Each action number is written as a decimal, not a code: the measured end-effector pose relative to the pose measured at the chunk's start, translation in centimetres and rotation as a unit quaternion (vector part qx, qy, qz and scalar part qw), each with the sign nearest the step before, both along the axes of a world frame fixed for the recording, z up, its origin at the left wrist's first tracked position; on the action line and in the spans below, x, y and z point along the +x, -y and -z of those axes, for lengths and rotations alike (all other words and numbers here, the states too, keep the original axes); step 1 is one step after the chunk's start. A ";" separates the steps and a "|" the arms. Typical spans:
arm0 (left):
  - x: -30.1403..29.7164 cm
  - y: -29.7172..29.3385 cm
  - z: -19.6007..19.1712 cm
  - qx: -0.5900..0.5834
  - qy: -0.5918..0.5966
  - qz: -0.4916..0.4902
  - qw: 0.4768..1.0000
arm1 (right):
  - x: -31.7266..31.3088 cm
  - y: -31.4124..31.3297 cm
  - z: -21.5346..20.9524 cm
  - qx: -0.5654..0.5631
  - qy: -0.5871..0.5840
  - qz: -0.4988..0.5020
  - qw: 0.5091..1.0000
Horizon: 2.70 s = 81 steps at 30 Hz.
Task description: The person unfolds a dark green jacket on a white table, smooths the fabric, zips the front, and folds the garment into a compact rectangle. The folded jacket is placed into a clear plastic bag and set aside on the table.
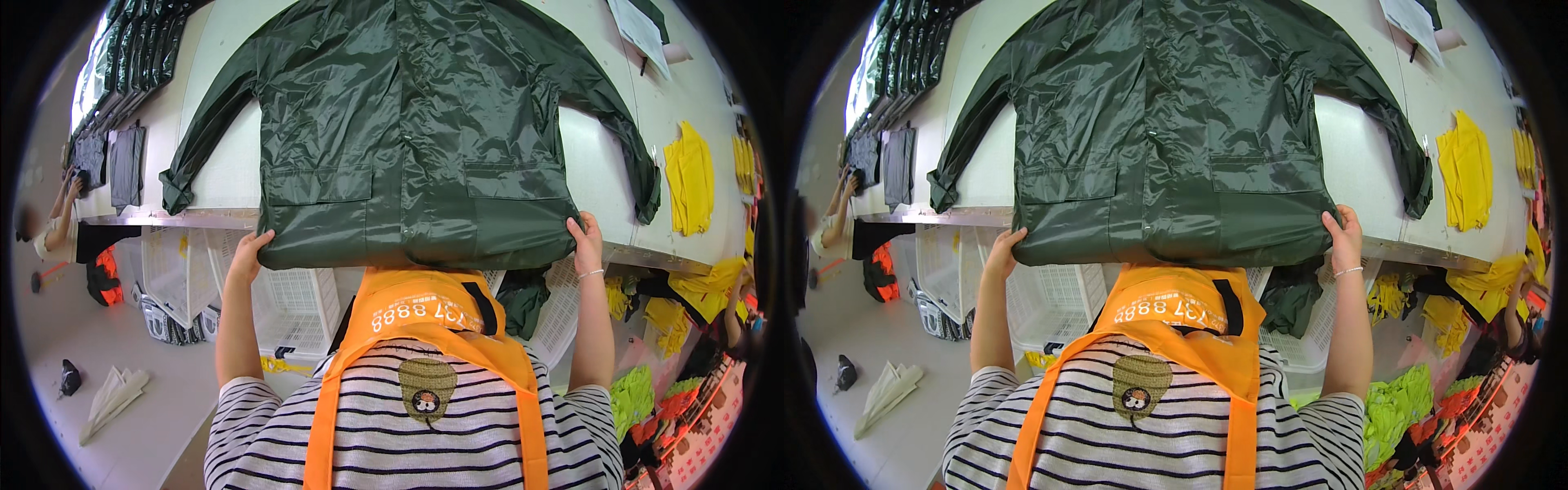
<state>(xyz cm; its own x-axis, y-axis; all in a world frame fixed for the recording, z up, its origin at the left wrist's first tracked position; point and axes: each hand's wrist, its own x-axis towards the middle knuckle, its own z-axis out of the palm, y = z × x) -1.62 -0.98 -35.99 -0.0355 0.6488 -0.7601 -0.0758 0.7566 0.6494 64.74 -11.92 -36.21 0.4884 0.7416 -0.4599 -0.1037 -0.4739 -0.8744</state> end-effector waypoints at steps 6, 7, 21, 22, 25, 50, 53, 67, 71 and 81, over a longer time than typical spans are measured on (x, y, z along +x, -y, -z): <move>6.1 0.9 0.5 0.060 -0.567 0.055 0.820 | -2.6 1.2 2.9 -0.123 0.484 -0.046 0.865; 6.3 1.3 0.7 0.121 -0.618 0.090 0.771 | -3.7 1.5 3.2 -0.102 0.593 -0.058 0.797; 13.7 -15.0 5.8 0.392 -0.611 0.322 0.607 | -7.7 -15.0 5.9 -0.059 0.634 -0.224 0.738; 14.4 -17.7 6.4 0.408 -0.616 0.307 0.600 | -6.7 -17.6 6.2 -0.057 0.639 -0.218 0.735; 17.3 -24.7 7.2 0.414 -0.623 0.285 0.599 | -3.2 -24.8 7.3 -0.065 0.649 -0.204 0.730; 32.3 -24.8 4.8 0.187 0.081 0.347 0.916 | -21.5 -28.3 4.6 0.089 0.142 -0.104 0.980; 32.5 -24.3 4.2 0.194 0.063 0.317 0.926 | -21.9 -28.5 5.2 0.077 0.112 -0.079 0.988; 29.5 -7.3 1.0 0.190 -0.275 0.564 0.755 | -18.0 -10.4 -0.2 -0.057 0.259 -0.307 0.914; 29.5 -6.6 1.5 0.170 -0.205 0.497 0.826 | -21.5 -6.4 1.1 0.064 0.170 -0.100 0.978; 28.7 -5.8 2.3 0.113 0.023 0.377 0.919 | -25.7 -7.5 0.6 0.122 0.256 -0.128 0.950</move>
<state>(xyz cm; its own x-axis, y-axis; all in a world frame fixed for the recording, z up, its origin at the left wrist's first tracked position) 27.12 4.81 -38.32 0.5173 0.6171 -0.5930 0.3835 0.4522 0.8052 39.07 -4.39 -36.82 0.3905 0.9206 -0.0090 0.4566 -0.2022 -0.8664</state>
